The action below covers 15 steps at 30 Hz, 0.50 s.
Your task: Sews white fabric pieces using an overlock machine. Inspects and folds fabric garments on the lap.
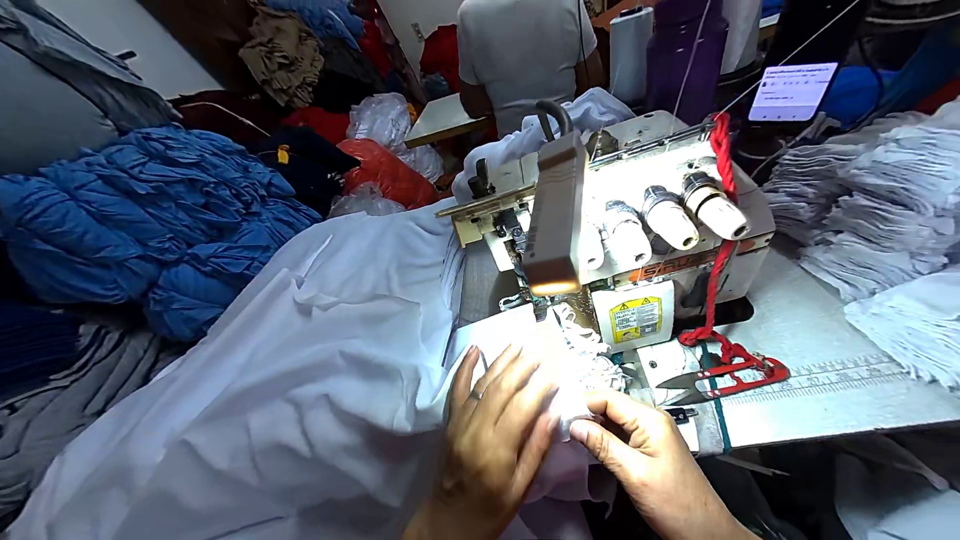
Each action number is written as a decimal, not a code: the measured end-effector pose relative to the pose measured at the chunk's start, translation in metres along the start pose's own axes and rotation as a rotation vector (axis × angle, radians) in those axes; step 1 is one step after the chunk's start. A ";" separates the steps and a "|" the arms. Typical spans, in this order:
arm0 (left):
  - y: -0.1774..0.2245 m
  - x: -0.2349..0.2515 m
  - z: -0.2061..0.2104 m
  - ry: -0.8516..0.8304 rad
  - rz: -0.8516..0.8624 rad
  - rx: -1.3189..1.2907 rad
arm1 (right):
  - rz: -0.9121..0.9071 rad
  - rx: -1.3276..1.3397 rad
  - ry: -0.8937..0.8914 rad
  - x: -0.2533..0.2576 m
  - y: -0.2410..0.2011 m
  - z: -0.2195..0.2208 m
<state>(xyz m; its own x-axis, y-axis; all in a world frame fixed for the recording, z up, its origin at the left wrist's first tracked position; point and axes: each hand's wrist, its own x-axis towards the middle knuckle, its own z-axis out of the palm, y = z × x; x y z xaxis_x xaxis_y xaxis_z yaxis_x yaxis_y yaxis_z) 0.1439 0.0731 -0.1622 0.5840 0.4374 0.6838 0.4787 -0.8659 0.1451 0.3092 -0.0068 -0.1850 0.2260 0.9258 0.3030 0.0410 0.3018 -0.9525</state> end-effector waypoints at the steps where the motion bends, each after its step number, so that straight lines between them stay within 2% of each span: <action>1: 0.003 -0.007 -0.001 0.018 0.026 -0.011 | 0.035 0.063 -0.021 -0.001 -0.003 0.000; 3: 0.007 -0.017 -0.002 0.041 0.068 -0.016 | 0.084 0.153 -0.056 -0.005 -0.008 0.001; 7: 0.010 -0.029 0.003 0.084 0.089 0.017 | 0.113 0.171 -0.102 -0.014 -0.015 0.003; 15: 0.015 -0.025 0.007 0.176 0.125 0.020 | -0.077 -0.057 -0.062 -0.018 -0.013 0.001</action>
<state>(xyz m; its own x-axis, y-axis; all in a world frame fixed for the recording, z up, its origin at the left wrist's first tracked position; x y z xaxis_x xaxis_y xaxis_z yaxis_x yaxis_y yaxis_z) 0.1413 0.0506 -0.1823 0.5172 0.2768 0.8099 0.4241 -0.9048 0.0384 0.3040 -0.0277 -0.1782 0.1598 0.9130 0.3753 0.1121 0.3610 -0.9258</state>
